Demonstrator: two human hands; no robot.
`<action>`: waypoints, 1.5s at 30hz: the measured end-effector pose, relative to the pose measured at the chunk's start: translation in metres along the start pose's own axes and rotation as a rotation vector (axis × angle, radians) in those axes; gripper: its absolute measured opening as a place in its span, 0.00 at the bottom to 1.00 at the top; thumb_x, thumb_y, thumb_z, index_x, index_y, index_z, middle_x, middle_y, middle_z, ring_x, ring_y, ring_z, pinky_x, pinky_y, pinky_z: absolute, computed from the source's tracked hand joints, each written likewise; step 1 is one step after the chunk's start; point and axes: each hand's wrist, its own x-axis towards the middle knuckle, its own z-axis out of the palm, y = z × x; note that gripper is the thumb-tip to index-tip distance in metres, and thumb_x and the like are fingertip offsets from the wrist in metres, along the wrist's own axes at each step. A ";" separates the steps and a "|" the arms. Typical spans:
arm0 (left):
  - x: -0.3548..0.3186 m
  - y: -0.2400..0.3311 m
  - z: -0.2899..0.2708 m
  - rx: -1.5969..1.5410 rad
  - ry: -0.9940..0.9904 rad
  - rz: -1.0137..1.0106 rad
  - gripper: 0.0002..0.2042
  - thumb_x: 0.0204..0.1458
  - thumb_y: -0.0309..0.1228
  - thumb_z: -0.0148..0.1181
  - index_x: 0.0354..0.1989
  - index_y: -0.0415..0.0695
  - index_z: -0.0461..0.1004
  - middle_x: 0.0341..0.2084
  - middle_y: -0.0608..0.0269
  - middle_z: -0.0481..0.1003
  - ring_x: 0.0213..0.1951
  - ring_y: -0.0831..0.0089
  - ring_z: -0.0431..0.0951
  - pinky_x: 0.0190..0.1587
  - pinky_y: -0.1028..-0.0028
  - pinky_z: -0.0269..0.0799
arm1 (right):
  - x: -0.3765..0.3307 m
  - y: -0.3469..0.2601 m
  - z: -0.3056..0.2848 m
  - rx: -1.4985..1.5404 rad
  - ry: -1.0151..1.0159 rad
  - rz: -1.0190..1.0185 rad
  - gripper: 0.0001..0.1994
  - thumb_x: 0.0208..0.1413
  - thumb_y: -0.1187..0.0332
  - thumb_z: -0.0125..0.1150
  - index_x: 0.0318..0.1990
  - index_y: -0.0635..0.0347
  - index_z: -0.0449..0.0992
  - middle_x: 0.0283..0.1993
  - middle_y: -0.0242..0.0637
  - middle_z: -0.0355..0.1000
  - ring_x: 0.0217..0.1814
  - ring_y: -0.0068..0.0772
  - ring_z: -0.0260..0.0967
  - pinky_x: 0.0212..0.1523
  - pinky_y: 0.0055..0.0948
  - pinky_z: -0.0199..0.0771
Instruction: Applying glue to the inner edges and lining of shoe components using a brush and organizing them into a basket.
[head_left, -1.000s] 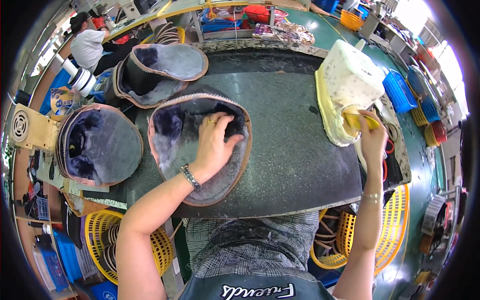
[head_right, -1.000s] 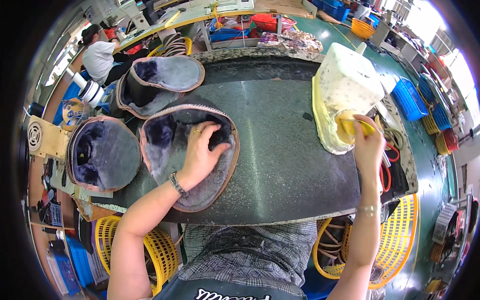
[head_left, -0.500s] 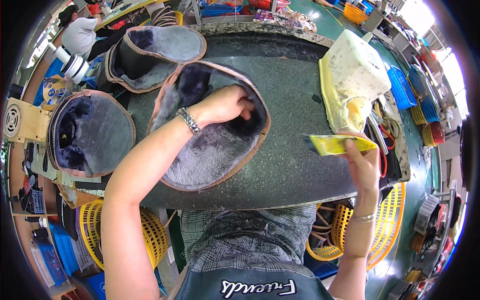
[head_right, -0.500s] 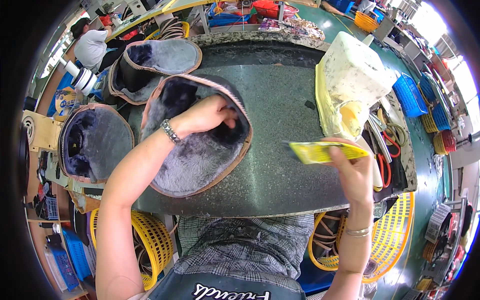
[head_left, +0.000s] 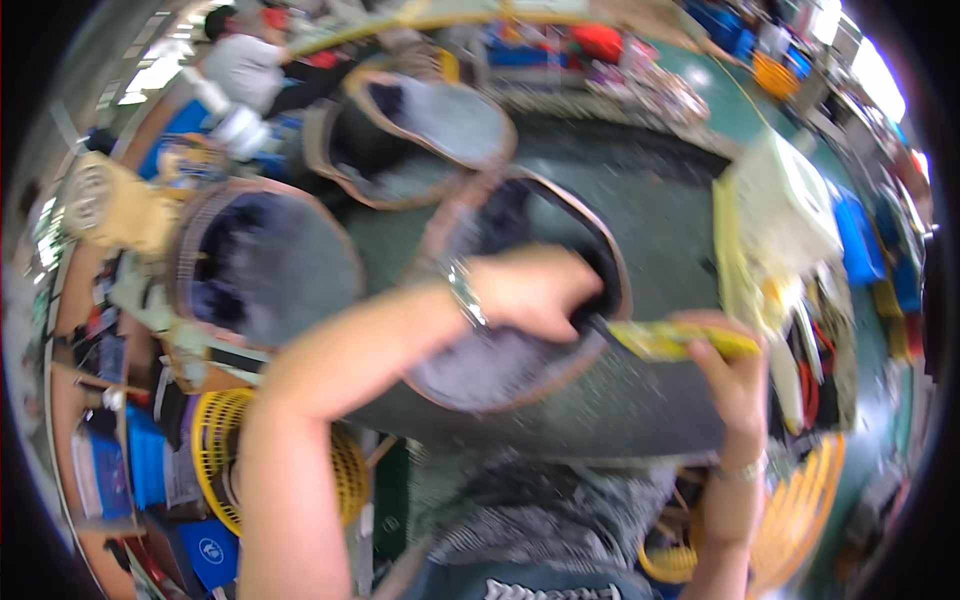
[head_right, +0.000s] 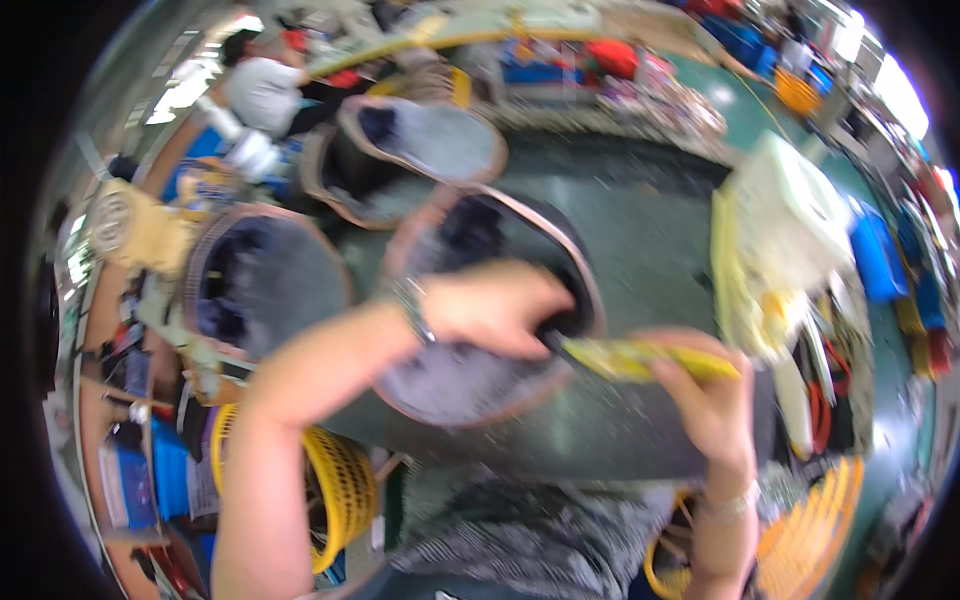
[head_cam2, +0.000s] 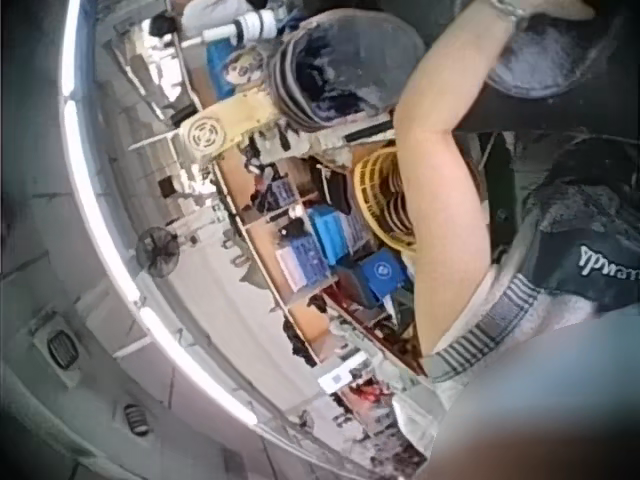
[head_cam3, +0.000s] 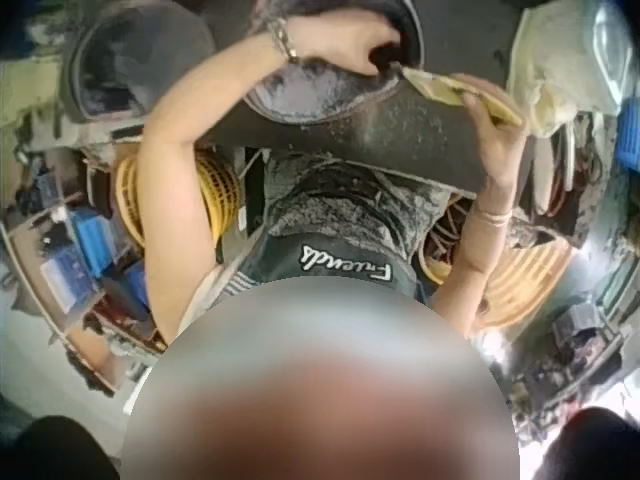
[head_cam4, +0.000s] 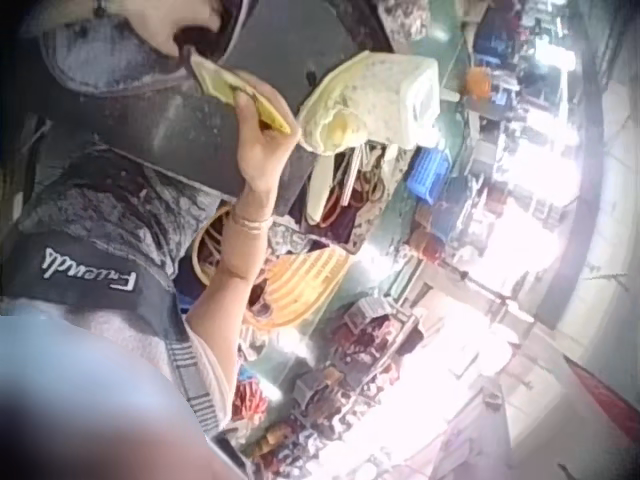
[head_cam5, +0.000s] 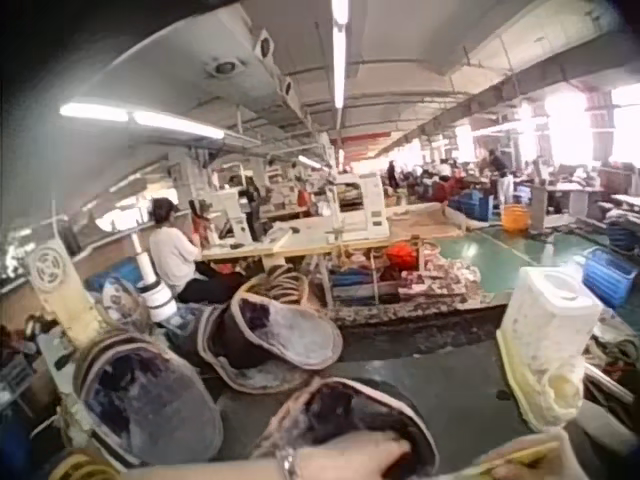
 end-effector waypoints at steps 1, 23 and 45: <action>-0.005 0.006 0.005 0.051 0.057 0.000 0.14 0.35 0.35 0.61 0.28 0.38 0.72 0.27 0.49 0.73 0.32 0.54 0.75 0.34 0.62 0.71 | -0.002 0.000 -0.002 0.033 0.009 0.000 0.09 0.49 0.73 0.57 0.36 0.70 0.76 0.36 0.40 0.75 0.37 0.24 0.70 0.40 0.23 0.70; 0.045 -0.023 -0.020 -0.097 -0.164 -0.116 0.11 0.47 0.33 0.55 0.32 0.37 0.76 0.30 0.47 0.76 0.32 0.56 0.76 0.37 0.65 0.69 | 0.028 0.012 0.047 -0.370 -0.245 -0.473 0.18 0.37 0.87 0.53 0.40 0.65 0.74 0.40 0.45 0.73 0.43 0.43 0.71 0.44 0.31 0.71; -0.027 -0.033 -0.079 0.326 0.344 -0.345 0.20 0.35 0.13 0.51 0.39 0.45 0.75 0.31 0.47 0.74 0.37 0.52 0.74 0.39 0.64 0.70 | -0.029 -0.022 -0.122 -0.468 0.438 0.128 0.07 0.51 0.73 0.57 0.35 0.69 0.75 0.29 0.35 0.73 0.30 0.19 0.69 0.30 0.19 0.70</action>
